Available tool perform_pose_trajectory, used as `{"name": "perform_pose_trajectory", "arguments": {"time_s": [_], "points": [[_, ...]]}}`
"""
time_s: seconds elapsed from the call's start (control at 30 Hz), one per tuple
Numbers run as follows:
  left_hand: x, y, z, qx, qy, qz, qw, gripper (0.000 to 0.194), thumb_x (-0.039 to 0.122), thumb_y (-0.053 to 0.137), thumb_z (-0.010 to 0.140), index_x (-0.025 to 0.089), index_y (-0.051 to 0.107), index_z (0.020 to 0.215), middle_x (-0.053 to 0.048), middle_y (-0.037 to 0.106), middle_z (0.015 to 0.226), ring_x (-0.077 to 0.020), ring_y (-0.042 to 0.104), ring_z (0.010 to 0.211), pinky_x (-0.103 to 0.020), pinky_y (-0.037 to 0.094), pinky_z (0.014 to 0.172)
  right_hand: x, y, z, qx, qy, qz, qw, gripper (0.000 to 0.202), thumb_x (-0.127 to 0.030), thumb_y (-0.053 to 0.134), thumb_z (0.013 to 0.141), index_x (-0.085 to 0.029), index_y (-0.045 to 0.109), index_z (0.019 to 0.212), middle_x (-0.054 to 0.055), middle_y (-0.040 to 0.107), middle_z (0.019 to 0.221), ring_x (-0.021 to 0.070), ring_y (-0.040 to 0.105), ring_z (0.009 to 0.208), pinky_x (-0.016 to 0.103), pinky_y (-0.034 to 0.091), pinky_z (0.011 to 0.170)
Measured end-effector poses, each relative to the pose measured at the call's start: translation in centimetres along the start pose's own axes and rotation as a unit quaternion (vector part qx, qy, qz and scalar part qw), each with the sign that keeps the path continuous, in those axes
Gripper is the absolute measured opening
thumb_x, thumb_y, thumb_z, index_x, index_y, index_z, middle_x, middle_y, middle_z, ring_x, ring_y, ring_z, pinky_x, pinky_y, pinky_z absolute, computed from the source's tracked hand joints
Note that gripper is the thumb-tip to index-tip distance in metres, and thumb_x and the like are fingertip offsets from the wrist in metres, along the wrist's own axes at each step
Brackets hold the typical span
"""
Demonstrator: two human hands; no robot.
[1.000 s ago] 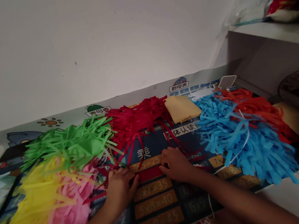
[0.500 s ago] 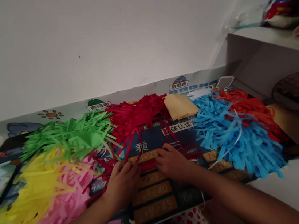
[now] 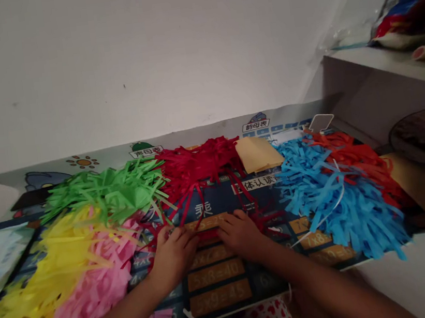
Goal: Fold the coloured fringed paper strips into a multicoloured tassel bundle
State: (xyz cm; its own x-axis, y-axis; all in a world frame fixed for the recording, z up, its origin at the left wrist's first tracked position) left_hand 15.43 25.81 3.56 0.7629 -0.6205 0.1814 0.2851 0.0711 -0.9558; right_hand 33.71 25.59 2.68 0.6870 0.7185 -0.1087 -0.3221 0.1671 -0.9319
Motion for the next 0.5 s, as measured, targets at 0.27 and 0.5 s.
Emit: {"name": "perform_pose_trajectory", "arguments": {"time_s": [0.27,0.5], "points": [[-2.1,-0.5,-0.6,-0.003,-0.063,-0.058,0.996,0.012,0.022,0.056,0.092,0.022,0.066,0.085,-0.001,0.068,0.083,-0.0218,0.057,0.084,-0.042,0.031,0.082,5.2,0.2,-2.3,0.000,0.148,0.156,0.977,0.011,-0.028,0.073,0.082,-0.024,0.071,0.073,0.000,0.065,0.083,0.0180,0.054,0.083,0.033,0.030,0.074],[-2.1,0.1,0.8,-0.046,-0.074,-0.029,0.996,0.016,0.023,0.053,0.091,0.019,0.063,0.079,-0.004,0.065,0.079,-0.0237,0.055,0.081,-0.040,0.031,0.076,5.1,0.2,-1.0,-0.052,0.234,0.174,0.955,0.017,-0.026,0.071,0.080,-0.020,0.065,0.066,0.001,0.066,0.081,0.0186,0.053,0.082,0.034,0.029,0.073]]}}
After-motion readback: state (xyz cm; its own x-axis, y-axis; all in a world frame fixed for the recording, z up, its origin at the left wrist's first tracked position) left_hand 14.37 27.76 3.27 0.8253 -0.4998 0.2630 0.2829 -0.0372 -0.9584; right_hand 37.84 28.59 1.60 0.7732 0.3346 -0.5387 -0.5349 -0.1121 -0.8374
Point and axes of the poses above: each hand's wrist, its own z-axis towards the middle knuckle, its own y-axis out of the palm, x = y × z, the point moved 4 cm from there along z, towards the middle knuckle
